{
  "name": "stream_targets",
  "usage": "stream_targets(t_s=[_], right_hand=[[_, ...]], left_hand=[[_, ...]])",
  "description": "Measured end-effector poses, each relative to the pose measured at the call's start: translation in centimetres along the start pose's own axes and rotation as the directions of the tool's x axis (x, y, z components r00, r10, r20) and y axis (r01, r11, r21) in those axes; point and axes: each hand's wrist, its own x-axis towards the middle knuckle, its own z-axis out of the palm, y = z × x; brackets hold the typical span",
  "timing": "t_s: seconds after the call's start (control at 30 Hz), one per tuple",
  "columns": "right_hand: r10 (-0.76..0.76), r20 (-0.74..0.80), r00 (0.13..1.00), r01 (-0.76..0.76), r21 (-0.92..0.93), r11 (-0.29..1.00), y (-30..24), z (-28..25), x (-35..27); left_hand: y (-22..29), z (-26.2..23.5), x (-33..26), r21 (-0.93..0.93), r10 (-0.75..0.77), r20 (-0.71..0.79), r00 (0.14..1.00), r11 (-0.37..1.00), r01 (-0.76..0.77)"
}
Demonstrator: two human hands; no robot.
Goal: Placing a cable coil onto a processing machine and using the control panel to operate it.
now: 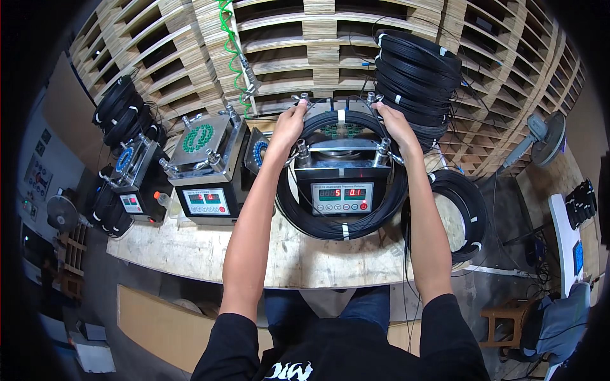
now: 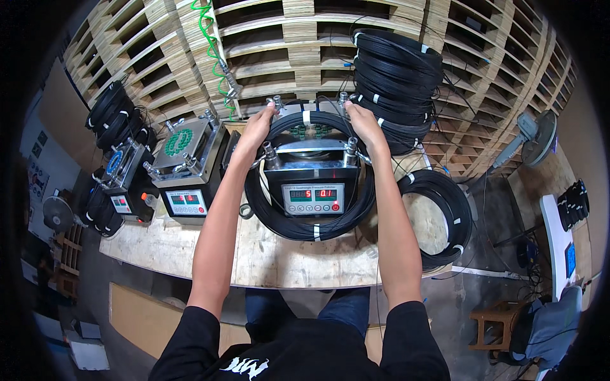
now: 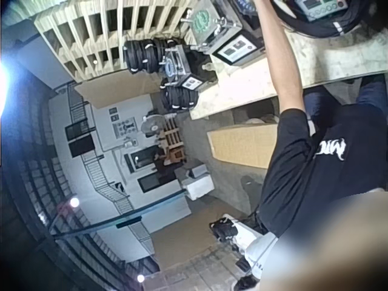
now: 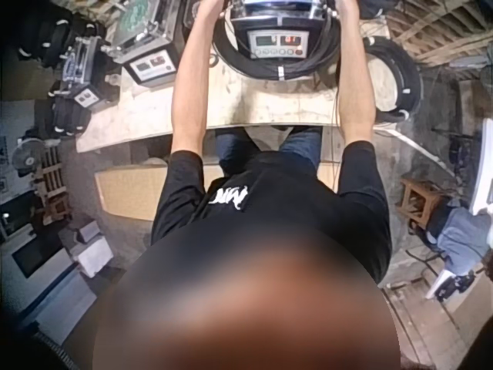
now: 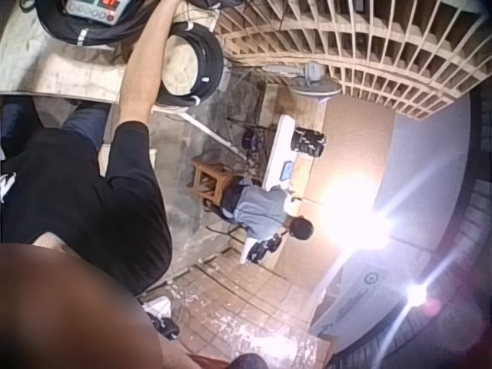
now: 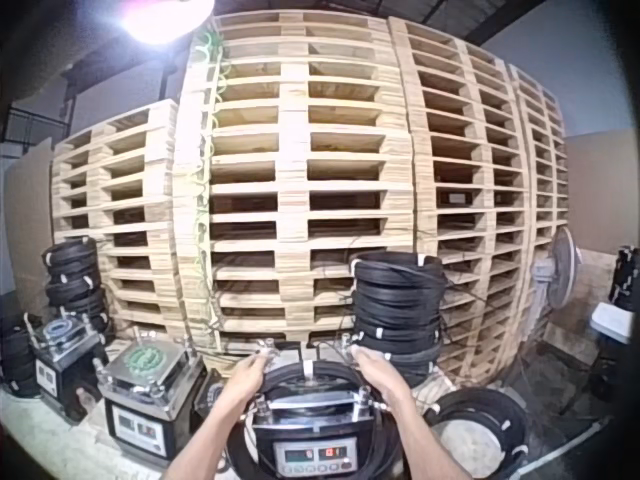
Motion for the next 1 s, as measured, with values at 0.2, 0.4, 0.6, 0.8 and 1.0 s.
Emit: stream_targets(t_s=[0.2,0.4,0.6,0.8,1.0], right_hand=[[0.009,-0.026,1.000,-0.008,0.043,0.999,-1.8,1.0,-1.3],[0.001,-0.046,0.999,-0.003,-0.060,0.998,-0.2,0.3,-0.1],[0.062,0.002,0.998,-0.062,-0.081,0.995,-0.1,0.1,0.2],[-0.025,0.031,0.999,0.024,0.052,0.998,0.3,0.1,0.1],[0.011,-0.014,1.000,-0.009,0.079,0.997,-1.2,0.6,-0.9]], left_hand=[[-0.3,-0.5,-0.3,0.000,0.040,-0.051,0.998,0.999,-0.040],[0.4,-0.5,-0.6,-0.017,-0.007,0.024,1.000,1.000,0.007],[0.8,-0.4,-0.8,0.010,-0.033,0.015,0.999,0.999,0.033],[0.1,-0.2,-0.3,0.008,0.031,-0.058,0.998,1.000,-0.030],[0.0,-0.4,-0.4,-0.005,0.057,-0.006,0.998,0.998,-0.057]])
